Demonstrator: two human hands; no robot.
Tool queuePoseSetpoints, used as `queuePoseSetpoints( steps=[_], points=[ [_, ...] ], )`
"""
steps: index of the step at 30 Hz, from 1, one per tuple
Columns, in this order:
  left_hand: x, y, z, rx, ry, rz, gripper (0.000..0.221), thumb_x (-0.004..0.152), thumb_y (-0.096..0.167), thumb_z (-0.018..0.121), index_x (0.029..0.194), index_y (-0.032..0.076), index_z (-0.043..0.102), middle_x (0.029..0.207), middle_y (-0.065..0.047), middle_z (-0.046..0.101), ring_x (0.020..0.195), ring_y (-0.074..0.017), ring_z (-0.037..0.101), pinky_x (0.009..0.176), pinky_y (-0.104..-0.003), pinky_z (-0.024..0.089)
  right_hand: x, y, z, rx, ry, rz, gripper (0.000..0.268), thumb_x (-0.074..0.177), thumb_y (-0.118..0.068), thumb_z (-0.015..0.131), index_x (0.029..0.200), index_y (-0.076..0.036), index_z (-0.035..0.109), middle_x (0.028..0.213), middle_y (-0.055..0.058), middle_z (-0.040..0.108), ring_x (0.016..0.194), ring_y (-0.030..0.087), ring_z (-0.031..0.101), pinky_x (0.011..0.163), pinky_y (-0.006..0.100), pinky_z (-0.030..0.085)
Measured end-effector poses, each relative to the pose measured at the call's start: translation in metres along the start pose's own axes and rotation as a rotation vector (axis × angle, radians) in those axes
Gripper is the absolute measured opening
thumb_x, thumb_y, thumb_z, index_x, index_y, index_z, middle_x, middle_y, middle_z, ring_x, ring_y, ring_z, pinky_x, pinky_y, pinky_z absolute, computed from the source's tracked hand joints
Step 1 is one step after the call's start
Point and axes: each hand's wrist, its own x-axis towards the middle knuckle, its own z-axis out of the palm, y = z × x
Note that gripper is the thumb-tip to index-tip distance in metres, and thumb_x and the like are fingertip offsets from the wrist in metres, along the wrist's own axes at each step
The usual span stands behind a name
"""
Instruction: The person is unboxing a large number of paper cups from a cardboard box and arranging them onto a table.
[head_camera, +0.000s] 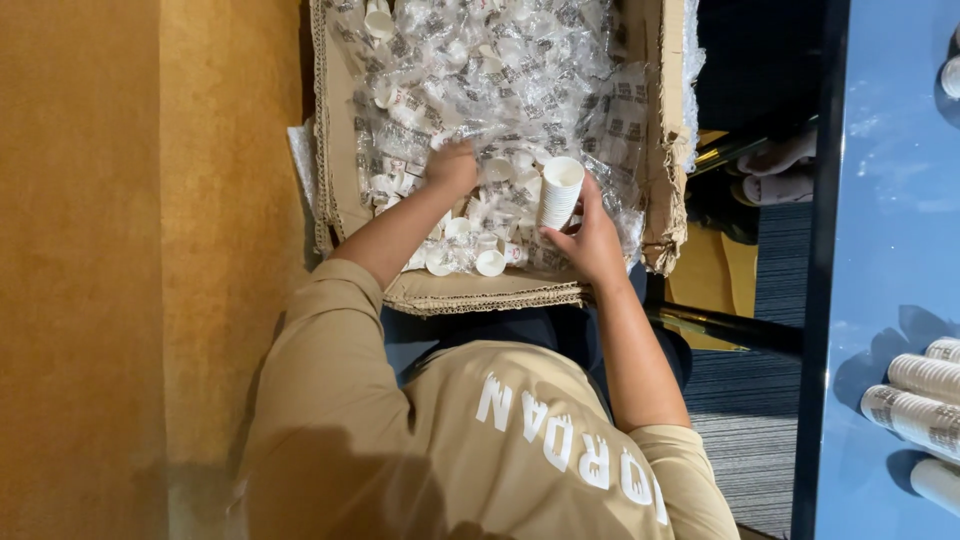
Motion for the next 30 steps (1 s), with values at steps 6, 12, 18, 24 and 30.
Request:
queuePoseSetpoints(
  steps=[6, 12, 18, 24, 30],
  points=[
    [0.01, 0.033, -0.074, -0.445, -0.384, -0.619, 0.058, 0.075, 0.04, 0.084, 0.12, 0.012, 0.062, 0.112, -0.01, 0.07, 0.101, -0.0236, 0.07, 0.091, -0.036, 0.056, 0.001, 0.007, 0.001, 0.01, -0.015, 0.002, 0.104, 0.077, -0.007, 0.088, 0.16, -0.012, 0.026, 0.132, 0.018, 0.067, 0.114, 0.027, 0.071, 0.082, 0.036, 0.062],
    [-0.019, 0.022, -0.195, 0.054, -0.191, -0.153, 0.007, 0.094, 0.002, 0.068, 0.101, 0.006, 0.068, 0.09, -0.016, 0.075, 0.081, -0.034, 0.073, 0.067, -0.046, 0.056, 0.001, 0.016, 0.005, -0.04, -0.049, -0.001, 0.103, 0.077, -0.01, 0.089, 0.16, -0.012, 0.027, 0.133, 0.02, 0.066, 0.116, 0.03, 0.07, 0.082, 0.037, 0.062],
    [-0.049, 0.081, -0.29, -0.549, 0.058, -0.049, 0.027, 0.085, 0.014, 0.079, 0.11, 0.007, 0.07, 0.092, -0.01, 0.079, 0.079, -0.0245, 0.077, 0.066, -0.039, 0.057, 0.001, 0.014, 0.006, -0.136, -0.055, -0.186, 0.099, 0.071, -0.009, 0.091, 0.155, -0.012, 0.038, 0.143, 0.023, 0.059, 0.124, 0.037, 0.063, 0.087, 0.04, 0.059],
    [-0.049, 0.12, -0.255, -0.645, -0.077, 0.083, 0.03, 0.085, 0.016, 0.079, 0.115, 0.014, 0.074, 0.093, -0.006, 0.08, 0.08, -0.021, 0.078, 0.072, -0.035, 0.06, -0.002, 0.003, 0.003, -0.198, -0.157, -0.047, 0.096, 0.073, -0.012, 0.089, 0.156, -0.017, 0.042, 0.134, 0.017, 0.064, 0.109, 0.034, 0.069, 0.09, 0.04, 0.056],
    [-0.046, 0.134, -0.236, -0.716, -0.184, 0.251, 0.034, 0.084, 0.016, 0.078, 0.117, 0.016, 0.074, 0.091, -0.004, 0.079, 0.081, -0.0224, 0.077, 0.073, -0.036, 0.059, -0.002, 0.011, 0.006, -0.216, -0.098, -0.152, 0.101, 0.069, -0.01, 0.091, 0.156, -0.015, 0.04, 0.123, 0.02, 0.068, 0.099, 0.037, 0.07, 0.081, 0.042, 0.056]
  ],
)
